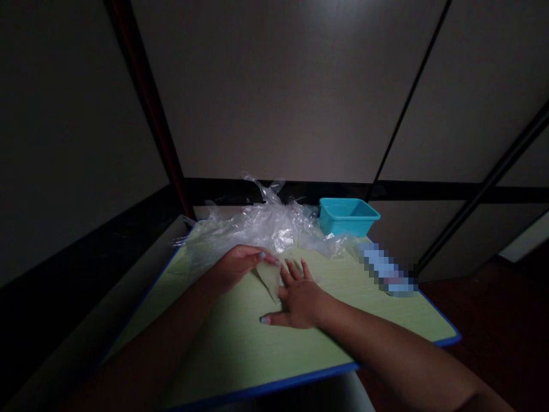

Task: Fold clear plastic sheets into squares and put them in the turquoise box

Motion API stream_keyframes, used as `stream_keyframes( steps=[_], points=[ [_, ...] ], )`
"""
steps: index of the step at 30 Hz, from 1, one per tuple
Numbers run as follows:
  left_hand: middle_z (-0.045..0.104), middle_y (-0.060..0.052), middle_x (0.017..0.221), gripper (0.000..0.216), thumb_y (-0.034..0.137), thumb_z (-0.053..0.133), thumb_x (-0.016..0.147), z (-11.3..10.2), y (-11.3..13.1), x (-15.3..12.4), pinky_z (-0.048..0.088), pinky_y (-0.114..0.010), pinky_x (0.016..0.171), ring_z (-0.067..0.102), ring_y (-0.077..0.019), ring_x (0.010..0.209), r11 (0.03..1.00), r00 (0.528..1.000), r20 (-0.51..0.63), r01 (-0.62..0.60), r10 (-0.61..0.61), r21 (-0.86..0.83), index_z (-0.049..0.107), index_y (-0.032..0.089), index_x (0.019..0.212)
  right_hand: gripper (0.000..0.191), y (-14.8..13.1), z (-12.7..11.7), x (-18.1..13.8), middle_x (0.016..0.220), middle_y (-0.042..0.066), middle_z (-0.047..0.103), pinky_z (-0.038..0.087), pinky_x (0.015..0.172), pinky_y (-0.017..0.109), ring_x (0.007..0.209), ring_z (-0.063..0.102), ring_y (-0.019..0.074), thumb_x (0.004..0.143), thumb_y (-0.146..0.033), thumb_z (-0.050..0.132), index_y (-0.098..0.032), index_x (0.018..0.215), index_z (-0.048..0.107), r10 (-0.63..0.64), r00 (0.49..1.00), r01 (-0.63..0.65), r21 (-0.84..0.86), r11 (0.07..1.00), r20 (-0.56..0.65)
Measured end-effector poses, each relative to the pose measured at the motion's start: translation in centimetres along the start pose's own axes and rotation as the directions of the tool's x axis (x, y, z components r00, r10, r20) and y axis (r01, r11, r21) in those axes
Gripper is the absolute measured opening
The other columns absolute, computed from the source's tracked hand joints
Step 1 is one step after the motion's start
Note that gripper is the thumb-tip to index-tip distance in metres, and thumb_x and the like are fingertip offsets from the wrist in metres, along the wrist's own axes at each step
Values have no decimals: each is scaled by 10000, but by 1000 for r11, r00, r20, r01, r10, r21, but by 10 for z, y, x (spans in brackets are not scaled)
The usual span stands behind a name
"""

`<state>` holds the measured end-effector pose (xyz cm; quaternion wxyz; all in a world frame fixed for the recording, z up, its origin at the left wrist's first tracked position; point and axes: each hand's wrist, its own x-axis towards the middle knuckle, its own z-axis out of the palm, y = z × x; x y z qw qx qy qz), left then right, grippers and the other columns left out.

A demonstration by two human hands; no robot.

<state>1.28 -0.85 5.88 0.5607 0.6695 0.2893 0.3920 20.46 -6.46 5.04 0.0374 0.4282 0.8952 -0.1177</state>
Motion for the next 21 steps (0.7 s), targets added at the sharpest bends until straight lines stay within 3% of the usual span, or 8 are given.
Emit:
stream_keyframes(
  steps=[7,11,14,16,18,21],
  points=[
    [684,-80,850,300,428,652,714,-3,-3,0,402,-330,853,593,-224,869,999,1000,-23,-6,5,-39,717,148,800,943,1,-6,-3,1464,178,-55,-134,978,575,1314,-102,378,685,-807,242,-196,1403,225,-22,999,23,28,999,-30],
    [684,-75,844,294,425,660,706,-2,-1,-1,410,-344,844,600,-228,850,998,1000,-24,4,-6,-60,714,151,798,903,7,-23,-7,1463,185,103,-93,990,572,1333,12,354,714,-760,325,-182,1400,226,-8,982,22,73,997,-189],
    [682,-77,877,278,407,651,723,1,2,-1,399,-342,859,594,-228,879,999,1000,-17,-20,20,-34,713,153,817,650,11,-32,-7,1313,149,437,128,1021,492,1242,328,289,775,-638,416,-174,1225,485,15,907,83,215,973,-421],
    [677,-76,894,266,390,639,741,3,3,-1,399,-328,851,587,-222,887,998,998,-12,-56,56,-3,714,154,837,467,12,-34,-5,1090,105,585,314,934,379,1055,499,224,787,-552,477,-163,1023,580,50,850,148,328,933,-525],
    [670,-73,895,259,383,634,750,5,4,-1,407,-311,827,583,-213,875,996,996,-13,-84,84,18,716,154,840,333,11,-32,-2,900,63,617,391,816,301,895,552,182,781,-483,529,-165,853,594,67,819,209,405,890,-570],
    [662,-73,885,272,392,633,751,6,2,0,420,-299,796,581,-205,851,995,996,-9,-90,91,40,714,145,831,241,9,-25,4,765,31,601,400,743,265,785,553,153,785,-395,563,-169,701,581,59,785,285,446,848,-616]
  ],
)
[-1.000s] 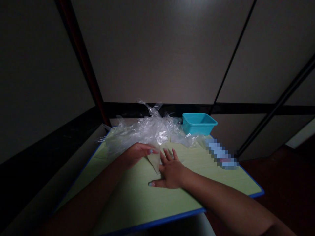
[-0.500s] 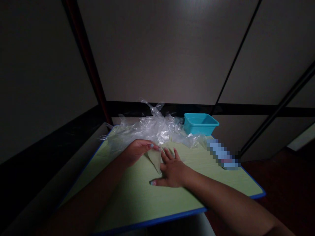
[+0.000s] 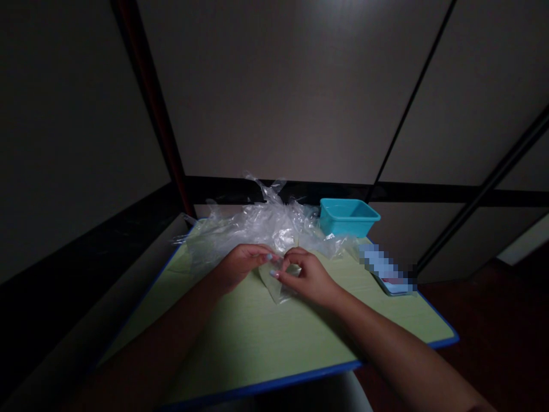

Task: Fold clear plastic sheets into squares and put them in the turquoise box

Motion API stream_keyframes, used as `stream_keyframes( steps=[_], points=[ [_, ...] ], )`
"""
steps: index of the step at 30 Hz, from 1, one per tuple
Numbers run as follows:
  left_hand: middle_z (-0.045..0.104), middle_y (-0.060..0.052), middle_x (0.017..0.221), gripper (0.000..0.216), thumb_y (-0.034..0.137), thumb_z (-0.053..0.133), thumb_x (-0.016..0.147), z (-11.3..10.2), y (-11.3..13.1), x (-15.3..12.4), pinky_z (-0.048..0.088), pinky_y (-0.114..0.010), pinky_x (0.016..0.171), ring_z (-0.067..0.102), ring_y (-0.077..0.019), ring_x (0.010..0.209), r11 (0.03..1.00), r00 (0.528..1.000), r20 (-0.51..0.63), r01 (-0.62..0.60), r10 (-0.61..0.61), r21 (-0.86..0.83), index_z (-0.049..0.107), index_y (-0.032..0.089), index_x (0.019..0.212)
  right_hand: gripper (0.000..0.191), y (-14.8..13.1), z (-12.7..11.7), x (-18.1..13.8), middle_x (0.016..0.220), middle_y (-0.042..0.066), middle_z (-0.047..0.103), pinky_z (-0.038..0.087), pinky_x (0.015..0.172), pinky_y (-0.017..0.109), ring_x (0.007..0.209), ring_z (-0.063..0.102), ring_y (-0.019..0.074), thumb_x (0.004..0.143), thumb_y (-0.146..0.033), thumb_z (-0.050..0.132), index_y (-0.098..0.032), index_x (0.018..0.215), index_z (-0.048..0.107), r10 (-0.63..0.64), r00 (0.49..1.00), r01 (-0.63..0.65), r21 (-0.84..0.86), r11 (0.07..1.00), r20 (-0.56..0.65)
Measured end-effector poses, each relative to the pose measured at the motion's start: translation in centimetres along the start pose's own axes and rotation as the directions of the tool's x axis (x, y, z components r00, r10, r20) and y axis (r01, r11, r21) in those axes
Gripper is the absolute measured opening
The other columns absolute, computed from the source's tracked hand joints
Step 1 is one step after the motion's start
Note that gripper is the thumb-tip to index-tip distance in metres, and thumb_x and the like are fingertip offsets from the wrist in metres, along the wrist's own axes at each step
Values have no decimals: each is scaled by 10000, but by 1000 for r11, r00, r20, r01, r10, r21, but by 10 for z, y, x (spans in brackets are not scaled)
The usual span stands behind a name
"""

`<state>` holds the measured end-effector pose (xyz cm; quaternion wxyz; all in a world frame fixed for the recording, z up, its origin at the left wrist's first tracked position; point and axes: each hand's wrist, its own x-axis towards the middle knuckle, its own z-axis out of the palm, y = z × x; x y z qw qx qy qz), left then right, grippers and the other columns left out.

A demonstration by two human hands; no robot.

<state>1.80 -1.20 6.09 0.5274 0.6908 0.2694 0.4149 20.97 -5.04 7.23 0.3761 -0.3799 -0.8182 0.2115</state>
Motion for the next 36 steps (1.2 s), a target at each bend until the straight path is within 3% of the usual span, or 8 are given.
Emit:
stream_keyframes(
  steps=[8,11,14,20,24,28,32,36],
  points=[
    [636,-70,1019,282,347,638,764,0,-5,-1,394,-306,855,563,-198,947,997,999,-27,-32,30,-71,665,180,990,204,7,6,0,685,19,567,381,659,245,694,521,132,811,-231,536,-164,623,578,-54,997,57,51,997,-64],
    [591,-72,1132,537,309,657,754,0,-4,-2,382,-330,887,553,-197,994,980,998,-50,-50,42,-190,470,254,1254,235,7,6,-1,670,15,552,376,651,242,685,513,129,827,-242,515,-166,611,570,-42,998,45,46,998,-56],
    [587,-82,1142,682,285,659,753,-2,-4,-3,380,-349,893,548,-208,1025,968,1000,-6,15,-17,-249,321,265,1346,243,9,5,-2,674,16,539,374,631,240,683,511,130,832,-260,507,-162,617,568,-23,998,26,57,998,-64],
    [665,-94,993,398,303,654,751,-5,-13,-2,427,-332,831,611,-203,901,941,969,76,246,-234,-234,577,132,1101,237,12,4,-3,687,21,532,373,581,231,681,515,130,826,-281,506,-159,631,565,9,998,-4,74,997,-64],
    [689,-92,923,353,324,666,730,-4,-16,0,452,-335,789,629,-205,834,950,970,24,243,-243,-197,621,112,1008,117,10,4,-2,765,15,564,393,590,231,726,535,139,789,-288,549,-176,821,542,49,990,-32,125,992,-135],
    [697,-76,873,322,329,678,708,-1,-16,2,455,-336,789,631,-203,817,958,977,-13,206,-213,-200,637,112,942,328,8,2,0,882,26,571,422,696,263,810,548,148,762,-260,580,-189,1059,462,4,978,31,163,986,-211],
    [693,-64,871,299,337,656,724,3,-16,2,453,-321,779,628,-192,811,965,979,-10,198,-203,-173,635,123,932,236,8,1,3,876,31,574,420,727,271,814,544,146,787,-247,545,-187,1012,509,-71,973,106,151,983,-221],
    [686,-67,874,299,358,649,721,6,-18,3,449,-330,781,622,-204,829,971,980,-4,197,-199,-136,631,125,908,174,12,3,6,752,12,580,418,660,248,712,539,133,779,-282,557,-169,911,557,13,971,31,181,983,-237]
  ],
)
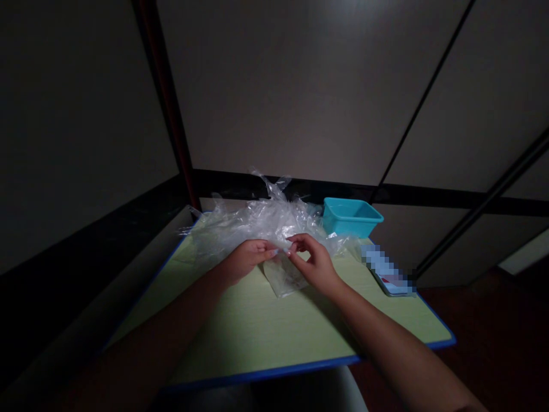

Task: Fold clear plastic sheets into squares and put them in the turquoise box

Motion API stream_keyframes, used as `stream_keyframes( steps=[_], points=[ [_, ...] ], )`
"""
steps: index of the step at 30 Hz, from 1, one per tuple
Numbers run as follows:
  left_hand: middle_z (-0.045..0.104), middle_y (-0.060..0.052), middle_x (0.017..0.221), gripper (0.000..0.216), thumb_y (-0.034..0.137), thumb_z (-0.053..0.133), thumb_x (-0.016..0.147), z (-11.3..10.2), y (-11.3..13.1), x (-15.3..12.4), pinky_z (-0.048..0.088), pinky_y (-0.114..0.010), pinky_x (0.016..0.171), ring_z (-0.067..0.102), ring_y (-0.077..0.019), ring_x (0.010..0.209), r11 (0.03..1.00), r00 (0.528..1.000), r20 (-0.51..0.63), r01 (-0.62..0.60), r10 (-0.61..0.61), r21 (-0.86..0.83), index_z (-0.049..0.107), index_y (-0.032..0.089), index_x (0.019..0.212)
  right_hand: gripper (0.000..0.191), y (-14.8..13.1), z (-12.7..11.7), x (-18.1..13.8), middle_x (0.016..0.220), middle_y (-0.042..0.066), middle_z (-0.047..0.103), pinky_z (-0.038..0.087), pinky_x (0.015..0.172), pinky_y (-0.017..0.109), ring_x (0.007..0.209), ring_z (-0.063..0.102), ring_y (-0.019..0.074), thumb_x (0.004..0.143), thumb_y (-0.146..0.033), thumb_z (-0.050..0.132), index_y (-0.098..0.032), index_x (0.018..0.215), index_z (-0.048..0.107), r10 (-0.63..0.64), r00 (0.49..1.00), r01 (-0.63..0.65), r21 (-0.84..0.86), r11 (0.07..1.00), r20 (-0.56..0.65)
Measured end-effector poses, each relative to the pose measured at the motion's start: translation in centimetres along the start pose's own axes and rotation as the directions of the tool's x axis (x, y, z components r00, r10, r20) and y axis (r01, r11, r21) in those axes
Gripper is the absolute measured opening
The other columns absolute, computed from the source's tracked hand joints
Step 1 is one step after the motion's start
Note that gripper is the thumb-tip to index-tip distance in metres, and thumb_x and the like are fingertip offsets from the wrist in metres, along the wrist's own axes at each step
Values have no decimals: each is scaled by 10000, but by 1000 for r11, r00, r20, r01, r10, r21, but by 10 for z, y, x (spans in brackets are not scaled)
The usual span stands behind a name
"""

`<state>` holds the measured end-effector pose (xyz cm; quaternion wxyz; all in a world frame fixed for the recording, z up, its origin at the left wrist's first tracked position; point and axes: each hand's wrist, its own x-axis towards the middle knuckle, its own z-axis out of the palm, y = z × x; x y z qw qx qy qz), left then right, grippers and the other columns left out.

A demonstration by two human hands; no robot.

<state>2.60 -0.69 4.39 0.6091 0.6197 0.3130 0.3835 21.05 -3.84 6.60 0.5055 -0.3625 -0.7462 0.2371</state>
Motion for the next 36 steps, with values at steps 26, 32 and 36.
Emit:
stream_keyframes(
  steps=[26,32,36],
  points=[
    [610,-8,767,406,355,623,698,14,-22,1,431,-284,669,573,-179,739,942,996,-65,-41,66,333,537,158,1042,282,34,-15,12,534,-19,517,328,496,218,488,439,88,682,-399,585,-156,567,497,373,906,-398,101,912,198],
    [606,-11,681,284,412,499,791,8,-24,4,410,-270,667,549,-160,681,931,990,-101,-52,94,360,600,155,720,235,37,-18,10,558,-8,540,355,529,227,510,464,96,681,-362,583,-146,609,529,347,911,-382,137,914,224],
    [606,-7,655,245,379,530,765,8,-28,7,396,-250,603,544,-152,636,928,991,-97,-54,96,369,591,154,692,230,41,-16,12,620,-12,552,358,547,223,553,477,98,628,-347,641,-144,673,542,361,912,-389,129,912,194]
  ],
)
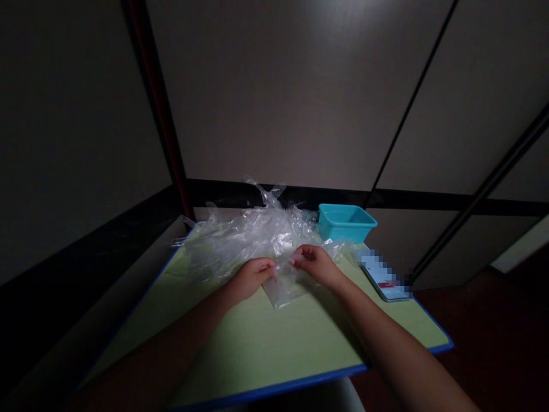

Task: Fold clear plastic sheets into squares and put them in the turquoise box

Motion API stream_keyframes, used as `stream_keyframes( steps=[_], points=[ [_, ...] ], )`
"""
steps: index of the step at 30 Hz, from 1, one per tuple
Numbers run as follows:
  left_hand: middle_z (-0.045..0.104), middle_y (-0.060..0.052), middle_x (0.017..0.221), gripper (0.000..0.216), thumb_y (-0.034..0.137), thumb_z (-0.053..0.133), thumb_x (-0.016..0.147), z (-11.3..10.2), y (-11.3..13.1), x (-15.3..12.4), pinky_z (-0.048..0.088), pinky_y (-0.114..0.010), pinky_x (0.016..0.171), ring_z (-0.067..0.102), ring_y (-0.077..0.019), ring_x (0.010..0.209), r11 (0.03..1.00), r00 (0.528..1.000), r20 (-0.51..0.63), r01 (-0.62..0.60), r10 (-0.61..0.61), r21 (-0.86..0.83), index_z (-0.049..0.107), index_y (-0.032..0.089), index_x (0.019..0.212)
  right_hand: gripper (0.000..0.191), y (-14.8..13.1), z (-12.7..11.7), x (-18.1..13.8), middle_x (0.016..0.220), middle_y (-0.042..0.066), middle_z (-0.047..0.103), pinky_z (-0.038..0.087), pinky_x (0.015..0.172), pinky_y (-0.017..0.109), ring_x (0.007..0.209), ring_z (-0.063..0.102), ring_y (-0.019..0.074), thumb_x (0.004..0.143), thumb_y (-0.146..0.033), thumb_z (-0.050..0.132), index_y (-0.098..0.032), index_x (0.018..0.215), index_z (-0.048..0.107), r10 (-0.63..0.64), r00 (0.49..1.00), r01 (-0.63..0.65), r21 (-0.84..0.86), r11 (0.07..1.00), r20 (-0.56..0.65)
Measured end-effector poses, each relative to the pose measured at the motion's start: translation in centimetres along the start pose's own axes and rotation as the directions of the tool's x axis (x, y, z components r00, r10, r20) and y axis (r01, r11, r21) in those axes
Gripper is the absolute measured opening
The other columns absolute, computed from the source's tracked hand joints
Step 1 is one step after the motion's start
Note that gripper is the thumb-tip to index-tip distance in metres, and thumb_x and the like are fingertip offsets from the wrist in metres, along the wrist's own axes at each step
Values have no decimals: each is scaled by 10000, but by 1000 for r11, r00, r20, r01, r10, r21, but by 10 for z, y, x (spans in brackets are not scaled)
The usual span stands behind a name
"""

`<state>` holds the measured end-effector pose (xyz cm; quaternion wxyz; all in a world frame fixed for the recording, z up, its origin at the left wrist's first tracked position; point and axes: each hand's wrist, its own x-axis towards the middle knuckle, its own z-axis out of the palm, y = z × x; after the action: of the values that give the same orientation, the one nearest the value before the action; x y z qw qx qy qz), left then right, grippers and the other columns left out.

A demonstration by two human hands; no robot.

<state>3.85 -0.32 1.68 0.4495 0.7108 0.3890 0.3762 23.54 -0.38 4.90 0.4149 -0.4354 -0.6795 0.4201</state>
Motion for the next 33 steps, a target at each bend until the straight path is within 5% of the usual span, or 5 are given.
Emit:
stream_keyframes(
  steps=[6,10,15,33],
  points=[
    [598,0,639,209,356,558,740,5,-3,3,389,-235,569,543,-144,619,1000,1000,15,-2,2,3,585,154,692,302,2,-1,6,538,-30,497,311,486,209,488,414,83,689,-437,582,-155,608,510,0,998,-6,-84,996,-65],
    [596,10,660,245,340,564,742,3,2,0,396,-235,568,552,-142,619,1000,999,35,11,-11,5,584,154,900,308,3,-5,5,518,-25,489,301,480,205,488,403,84,747,-406,520,-161,564,486,-50,995,28,-251,967,-83],
    [550,42,675,413,278,646,678,4,10,-7,403,-241,628,543,-142,659,998,999,34,14,-16,62,541,181,1066,261,7,-9,3,528,-21,495,271,483,207,499,403,87,776,-343,498,-153,600,529,-50,993,-11,-517,856,-103],
    [530,25,731,430,239,614,697,7,5,-12,403,-245,626,524,-149,678,986,999,51,-22,14,167,527,209,1118,331,8,-13,0,628,87,637,263,492,256,507,472,126,825,-331,461,-141,641,660,126,985,-168,-794,584,-115]
  ],
)
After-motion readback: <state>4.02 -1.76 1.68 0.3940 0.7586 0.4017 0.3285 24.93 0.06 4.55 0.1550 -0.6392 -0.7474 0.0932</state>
